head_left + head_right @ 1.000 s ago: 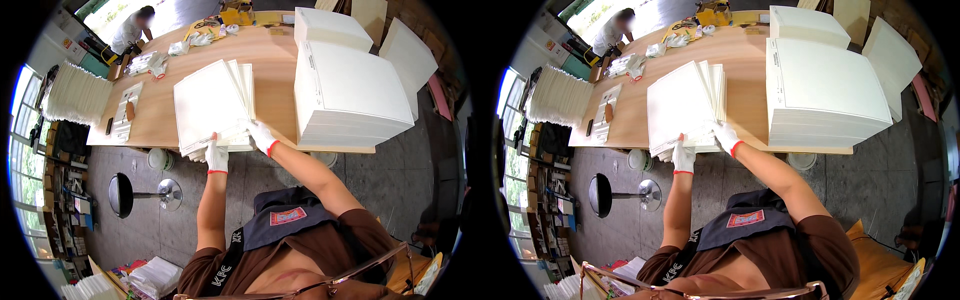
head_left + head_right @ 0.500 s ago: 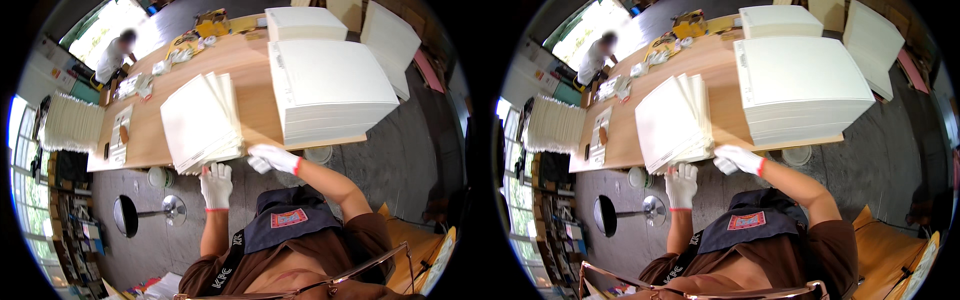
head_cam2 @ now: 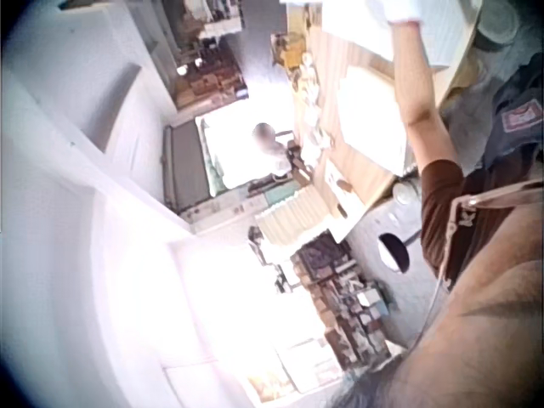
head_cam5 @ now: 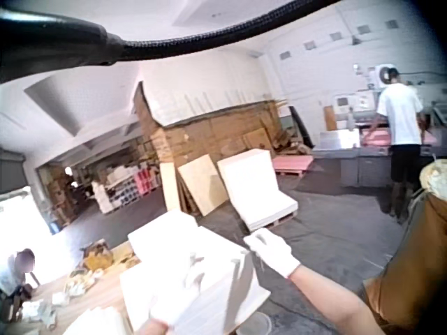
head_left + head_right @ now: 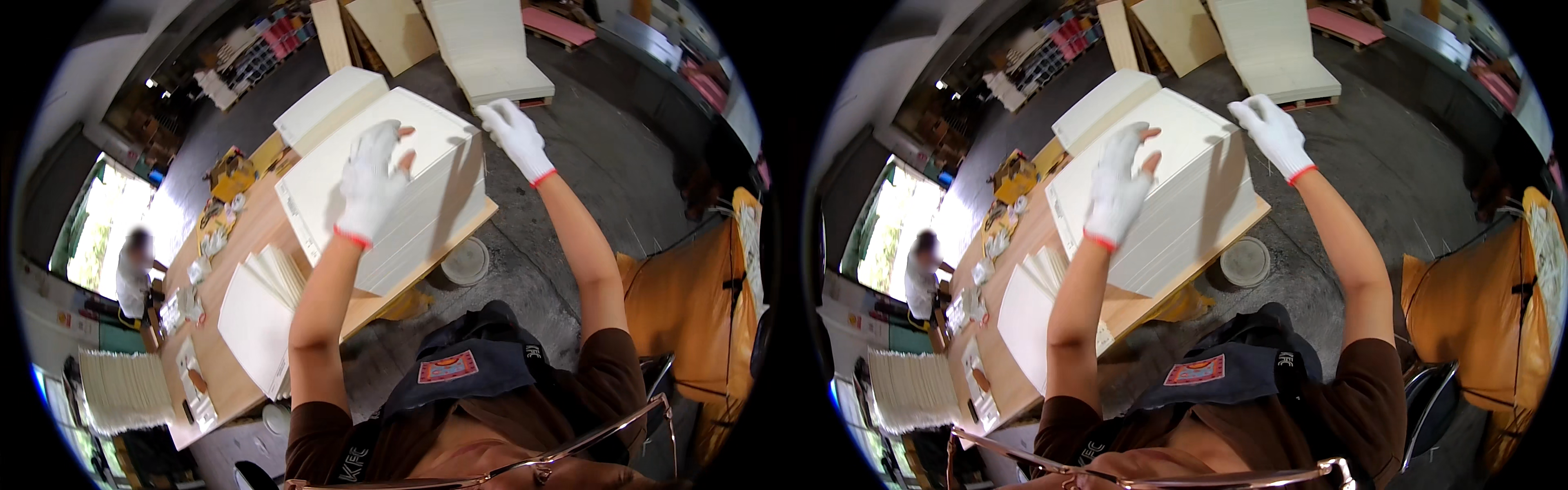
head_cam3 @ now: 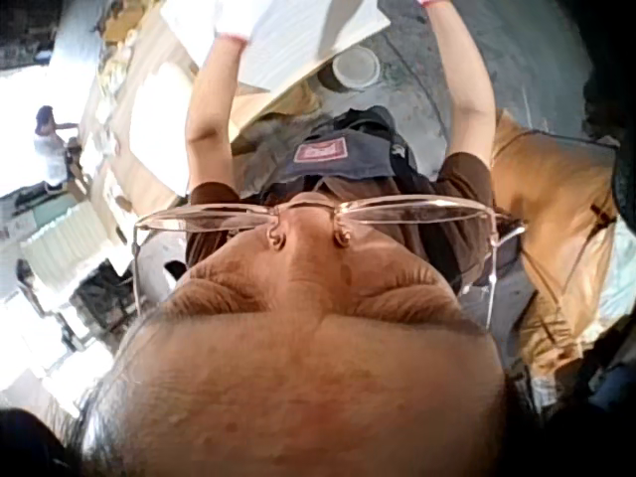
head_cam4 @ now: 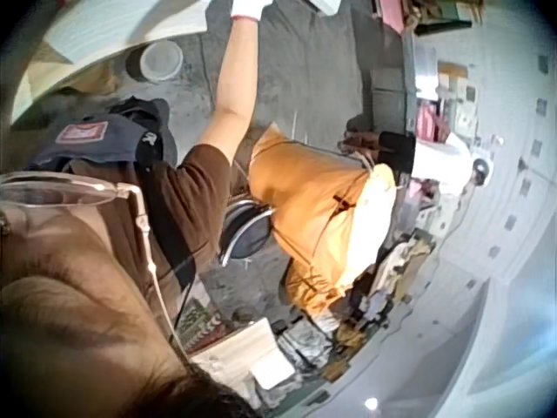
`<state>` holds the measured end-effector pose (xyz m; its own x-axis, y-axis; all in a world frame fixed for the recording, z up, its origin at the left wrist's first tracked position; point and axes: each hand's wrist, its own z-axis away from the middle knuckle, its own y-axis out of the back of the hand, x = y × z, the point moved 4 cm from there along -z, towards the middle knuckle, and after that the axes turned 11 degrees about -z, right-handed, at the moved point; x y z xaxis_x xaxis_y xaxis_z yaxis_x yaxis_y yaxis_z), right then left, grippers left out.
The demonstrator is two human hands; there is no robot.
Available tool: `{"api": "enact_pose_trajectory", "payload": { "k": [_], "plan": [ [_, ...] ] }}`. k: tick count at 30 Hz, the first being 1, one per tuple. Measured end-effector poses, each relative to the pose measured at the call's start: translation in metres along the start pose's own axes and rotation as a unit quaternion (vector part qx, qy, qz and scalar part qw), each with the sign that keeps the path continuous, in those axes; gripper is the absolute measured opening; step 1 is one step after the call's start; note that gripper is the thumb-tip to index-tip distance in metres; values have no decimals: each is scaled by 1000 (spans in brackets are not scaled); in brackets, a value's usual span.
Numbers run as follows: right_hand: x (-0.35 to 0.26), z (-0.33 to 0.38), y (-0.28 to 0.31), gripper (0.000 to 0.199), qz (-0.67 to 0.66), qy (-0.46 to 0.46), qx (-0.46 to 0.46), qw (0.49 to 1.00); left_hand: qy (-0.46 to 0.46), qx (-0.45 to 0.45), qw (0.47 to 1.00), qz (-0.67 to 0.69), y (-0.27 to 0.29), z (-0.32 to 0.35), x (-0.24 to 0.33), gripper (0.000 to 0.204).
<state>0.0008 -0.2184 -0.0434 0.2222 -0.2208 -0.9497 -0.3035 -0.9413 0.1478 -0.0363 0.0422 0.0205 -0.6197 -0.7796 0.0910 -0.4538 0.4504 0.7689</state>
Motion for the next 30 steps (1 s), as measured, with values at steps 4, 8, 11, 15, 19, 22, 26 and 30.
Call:
{"api": "enact_pose_trajectory", "payload": {
  "k": [4,8,11,15,19,22,26,30],
  "plan": [
    [14,-19,-9,78,248,-29,-83,965,92,-205,974,-7,-60,-53,-29,34],
    [4,-29,-21,72,342,74,-164,922,126,-244,958,80,-87,-48,-45,27],
    [-15,-38,-24,65,410,227,-155,870,121,-218,964,95,-93,-46,-47,27],
    [-32,-49,-39,58,377,363,-159,837,92,-202,975,24,-94,-46,-45,24],
    [-20,-60,-53,63,195,192,-198,941,79,-195,971,109,-97,-41,-39,28],
    [-1,-56,-55,64,55,34,-162,985,116,-194,953,203,-100,-40,-41,32],
    [10,-47,-56,63,-17,38,-101,994,123,-185,925,307,-100,-41,-42,34],
    [12,-43,-55,61,-25,88,-80,993,97,-178,930,305,-101,-40,-40,37]
  ]
}}
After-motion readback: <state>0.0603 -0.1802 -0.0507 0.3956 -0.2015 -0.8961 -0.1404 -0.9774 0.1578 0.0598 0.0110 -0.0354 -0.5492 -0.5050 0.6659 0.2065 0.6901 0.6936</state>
